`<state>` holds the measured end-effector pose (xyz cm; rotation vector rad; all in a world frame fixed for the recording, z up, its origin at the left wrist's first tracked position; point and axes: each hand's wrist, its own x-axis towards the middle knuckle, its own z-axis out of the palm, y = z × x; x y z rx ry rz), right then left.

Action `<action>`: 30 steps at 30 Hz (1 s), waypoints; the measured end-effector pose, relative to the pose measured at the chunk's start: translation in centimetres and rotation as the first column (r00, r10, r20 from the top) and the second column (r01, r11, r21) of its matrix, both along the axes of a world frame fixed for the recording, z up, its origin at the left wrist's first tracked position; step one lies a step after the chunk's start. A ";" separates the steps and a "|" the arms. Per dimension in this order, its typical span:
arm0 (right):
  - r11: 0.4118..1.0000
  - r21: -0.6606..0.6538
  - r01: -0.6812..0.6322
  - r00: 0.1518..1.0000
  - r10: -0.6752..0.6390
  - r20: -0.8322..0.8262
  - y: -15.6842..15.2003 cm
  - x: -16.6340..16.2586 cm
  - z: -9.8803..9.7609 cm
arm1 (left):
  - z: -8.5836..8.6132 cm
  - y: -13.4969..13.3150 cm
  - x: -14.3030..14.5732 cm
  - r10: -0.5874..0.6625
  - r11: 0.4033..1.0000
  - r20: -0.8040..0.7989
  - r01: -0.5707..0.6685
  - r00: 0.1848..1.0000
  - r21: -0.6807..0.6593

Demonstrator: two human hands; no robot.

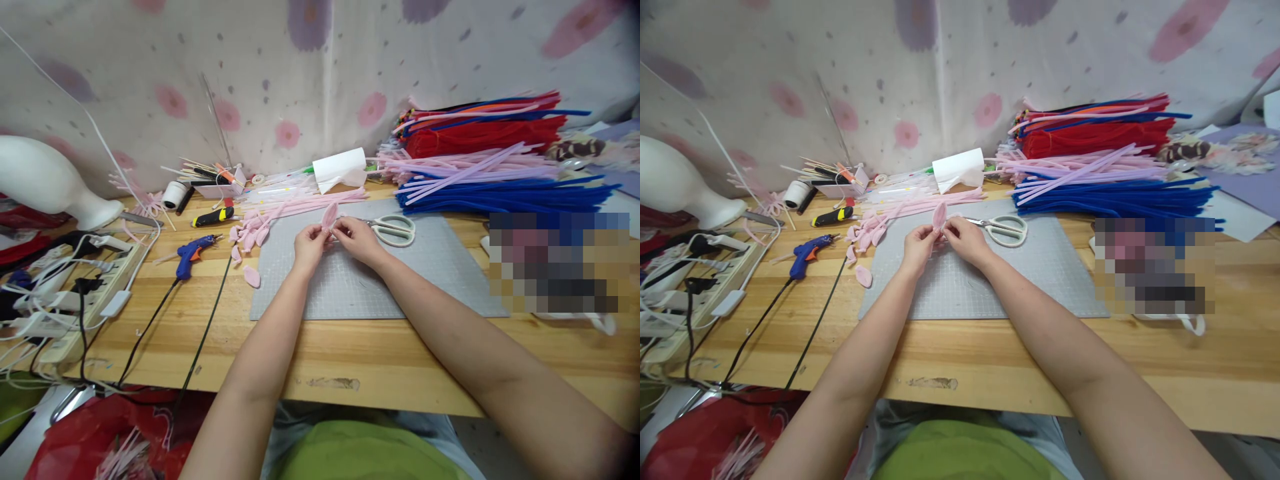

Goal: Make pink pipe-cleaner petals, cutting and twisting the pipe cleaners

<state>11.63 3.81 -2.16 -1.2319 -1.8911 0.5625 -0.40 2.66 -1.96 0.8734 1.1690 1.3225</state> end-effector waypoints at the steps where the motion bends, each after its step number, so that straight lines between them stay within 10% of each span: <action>1: 1.000 -0.008 0.011 1.000 -0.011 -0.001 -0.1 -0.1 0.1 | -0.1 0.1 0.1 0.016 1.000 -0.010 -0.016 1.000 0.005; 17: 0.998 0.003 0.068 0.996 -0.068 -0.058 -0.7 -1.4 0.6 | -0.8 0.5 0.3 0.174 0.980 -0.164 -0.155 0.971 0.126; 30: 0.991 -0.123 0.053 0.958 -0.085 -0.274 -0.2 -0.4 -0.7 | 1.2 -0.5 -0.1 -0.067 0.991 0.056 0.073 0.996 -0.112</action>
